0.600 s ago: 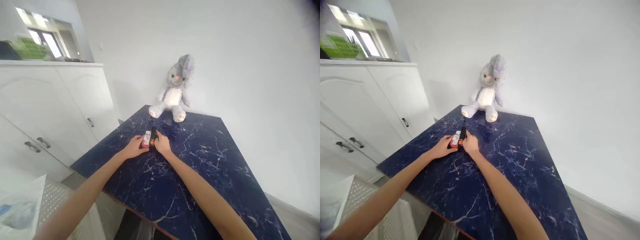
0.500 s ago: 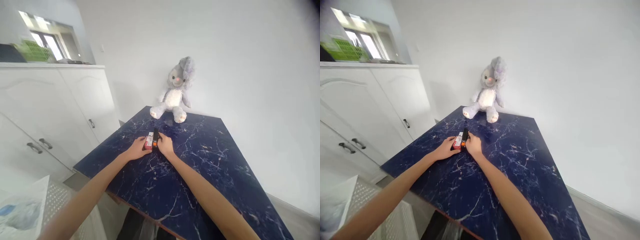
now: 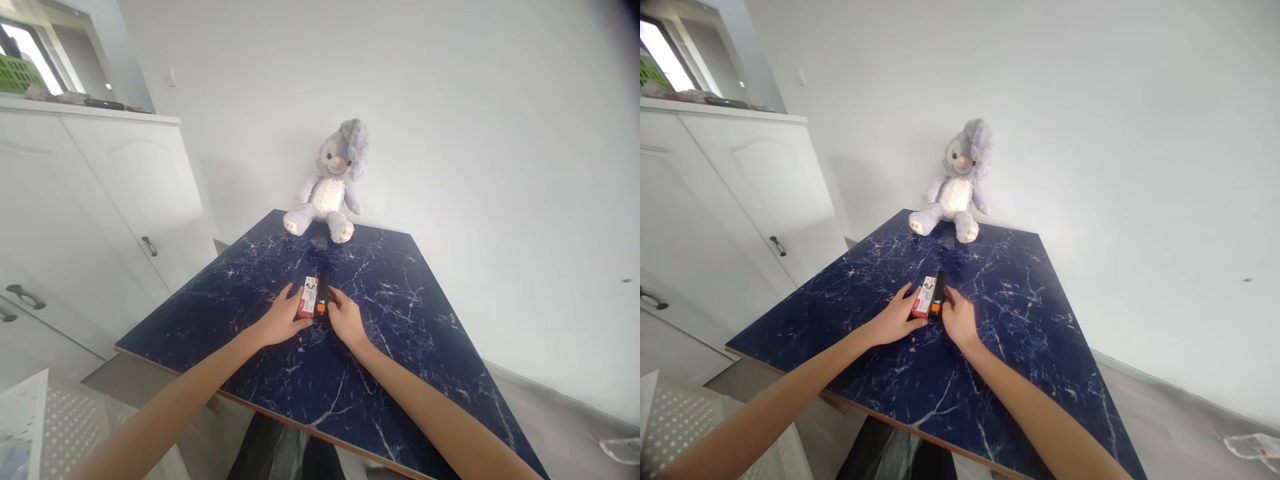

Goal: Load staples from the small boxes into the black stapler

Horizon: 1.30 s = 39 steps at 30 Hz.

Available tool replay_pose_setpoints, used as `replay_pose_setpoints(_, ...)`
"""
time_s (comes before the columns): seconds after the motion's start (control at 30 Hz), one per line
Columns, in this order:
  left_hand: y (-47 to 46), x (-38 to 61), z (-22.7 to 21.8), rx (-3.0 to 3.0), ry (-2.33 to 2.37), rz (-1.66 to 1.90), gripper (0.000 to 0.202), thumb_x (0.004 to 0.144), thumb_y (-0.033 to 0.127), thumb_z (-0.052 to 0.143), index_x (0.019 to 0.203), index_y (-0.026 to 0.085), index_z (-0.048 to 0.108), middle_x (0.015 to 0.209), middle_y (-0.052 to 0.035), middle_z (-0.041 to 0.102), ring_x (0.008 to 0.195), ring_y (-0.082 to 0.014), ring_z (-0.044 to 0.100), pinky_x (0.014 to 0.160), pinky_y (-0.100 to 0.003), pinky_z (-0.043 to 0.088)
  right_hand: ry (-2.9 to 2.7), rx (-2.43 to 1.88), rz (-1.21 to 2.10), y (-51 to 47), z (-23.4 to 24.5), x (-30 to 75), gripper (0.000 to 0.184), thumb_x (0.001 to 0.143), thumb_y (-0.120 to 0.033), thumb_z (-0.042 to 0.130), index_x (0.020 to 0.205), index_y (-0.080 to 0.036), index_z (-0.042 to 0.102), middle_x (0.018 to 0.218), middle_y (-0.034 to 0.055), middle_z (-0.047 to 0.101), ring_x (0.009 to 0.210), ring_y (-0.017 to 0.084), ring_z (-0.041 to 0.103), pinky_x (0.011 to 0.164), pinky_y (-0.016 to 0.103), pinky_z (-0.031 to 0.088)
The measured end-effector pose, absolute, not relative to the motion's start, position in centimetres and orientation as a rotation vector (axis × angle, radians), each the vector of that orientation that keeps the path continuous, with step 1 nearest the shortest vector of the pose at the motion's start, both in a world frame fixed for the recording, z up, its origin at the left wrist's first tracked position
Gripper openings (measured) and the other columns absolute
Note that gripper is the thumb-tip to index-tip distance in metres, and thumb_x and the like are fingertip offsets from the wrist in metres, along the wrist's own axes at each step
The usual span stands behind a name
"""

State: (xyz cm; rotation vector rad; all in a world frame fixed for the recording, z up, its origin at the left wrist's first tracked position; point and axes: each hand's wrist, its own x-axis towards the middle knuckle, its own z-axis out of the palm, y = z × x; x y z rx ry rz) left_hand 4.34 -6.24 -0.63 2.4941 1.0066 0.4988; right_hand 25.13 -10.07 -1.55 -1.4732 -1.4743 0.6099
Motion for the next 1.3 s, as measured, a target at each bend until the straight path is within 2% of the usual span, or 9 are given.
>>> replay_pose_setpoints(0.1, -6.6, 4.8, -1.1, 2.519, 1.079, 0.474, 0.084, 0.092, 0.059, 0.059, 0.161, 0.027, 0.024, 0.163, -0.0144, 0.035, 0.156, -0.0398, 0.01, 0.124, -0.065, 0.009, -1.456, -1.376, 0.708, -11.1, -1.9, 25.6, 0.056, 0.082, -0.008, 0.044, 0.134, -0.02, 0.062, 0.13, 0.0053, 0.071, 0.119, 0.019, 0.068, 0.108, 0.036, 0.052)
replay_pose_setpoints(0.2, -6.8, 4.7, -1.2, 2.513, 1.177, 0.387, 0.087, 0.09, 0.067, 0.056, 0.161, 0.028, 0.026, 0.168, -0.0165, 0.021, 0.155, -0.0464, 0.001, 0.119, -0.072, 0.012, -1.458, -1.346, 0.739, -11.6, -2.1, 25.7, 0.056, 0.081, -0.008, 0.046, 0.134, -0.02, 0.06, 0.13, 0.0058, 0.07, 0.121, 0.019, 0.067, 0.109, 0.038, 0.052)
replay_pose_setpoints(0.3, -6.9, 4.6, -1.2, 2.532, 1.199, 0.363, 0.083, 0.095, 0.068, 0.046, 0.163, 0.029, 0.02, 0.17, -0.0153, 0.013, 0.154, -0.0466, -0.005, 0.119, -0.071, 0.013, -1.44, -1.346, 0.758, -11.7, -1.9, 25.7, 0.054, 0.081, -0.008, 0.045, 0.132, -0.02, 0.061, 0.129, 0.0061, 0.071, 0.121, 0.02, 0.067, 0.108, 0.039, 0.053)
replay_pose_setpoints(0.5, -6.6, 4.9, -1.2, 2.559, 1.187, 0.341, 0.081, 0.096, 0.069, 0.041, 0.163, 0.029, 0.02, 0.169, -0.0147, 0.018, 0.155, -0.0468, 0.003, 0.12, -0.07, 0.016, -1.413, -1.327, 0.792, -11.7, -1.9, 25.7, 0.055, 0.08, -0.009, 0.046, 0.131, -0.022, 0.061, 0.129, 0.0048, 0.071, 0.121, 0.02, 0.067, 0.109, 0.039, 0.052)
replay_pose_setpoints(0.67, -5.2, 4.6, -1.2, 2.585, 1.233, 0.406, 0.1, 0.084, 0.073, 0.059, 0.163, 0.024, 0.021, 0.166, -0.0166, 0.028, 0.153, -0.0472, 0.014, 0.121, -0.065, 0.022, -1.405, -1.288, 0.819, -11.3, -2.6, 25.9, 0.055, 0.081, -0.009, 0.047, 0.132, -0.022, 0.061, 0.129, 0.004, 0.071, 0.122, 0.019, 0.066, 0.11, 0.039, 0.051)
replay_pose_setpoints(0.73, -4.6, 4.3, -1.0, 2.614, 1.194, 0.377, 0.106, 0.082, 0.076, 0.06, 0.163, 0.022, 0.018, 0.167, -0.0173, 0.025, 0.154, -0.0469, 0.012, 0.121, -0.065, 0.022, -1.401, -1.279, 0.828, -11.2, -2.6, 26.0, 0.054, 0.081, -0.01, 0.047, 0.131, -0.022, 0.062, 0.13, 0.0036, 0.071, 0.123, 0.019, 0.066, 0.111, 0.038, 0.051)
replay_pose_setpoints(0.9, -4.1, 4.0, -0.3, 2.728, 0.988, 0.255, 0.09, 0.095, 0.072, 0.042, 0.165, 0.027, 0.007, 0.171, -0.0128, 0.009, 0.156, -0.0415, 0.005, 0.124, -0.061, 0.014, -1.391, -1.284, 0.825, -11.3, -2.5, 26.0, 0.053, 0.081, -0.009, 0.048, 0.13, -0.023, 0.063, 0.13, 0.0031, 0.071, 0.123, 0.02, 0.066, 0.11, 0.038, 0.051)
replay_pose_setpoints(1.17, -4.6, 4.2, -1.0, 2.69, 1.008, 0.31, 0.084, 0.097, 0.068, 0.04, 0.164, 0.024, 0.016, 0.17, -0.0146, 0.014, 0.156, -0.0402, 0.01, 0.125, -0.059, 0.013, -1.405, -1.306, 0.799, -11.5, -2.1, 25.8, 0.053, 0.083, -0.009, 0.047, 0.131, -0.024, 0.062, 0.13, 0.0034, 0.07, 0.123, 0.02, 0.066, 0.11, 0.04, 0.052)
replay_pose_setpoints(1.3, -3.9, 3.7, 0.2, 2.605, 0.949, 0.315, 0.099, 0.088, 0.072, 0.056, 0.164, 0.027, 0.012, 0.169, -0.0132, 0.018, 0.155, -0.0418, 0.013, 0.124, -0.061, 0.017, -1.428, -1.331, 0.812, -11.7, -1.5, 25.9, 0.05, 0.084, -0.011, 0.047, 0.13, -0.023, 0.061, 0.131, 0.0047, 0.069, 0.124, 0.02, 0.065, 0.11, 0.04, 0.052)
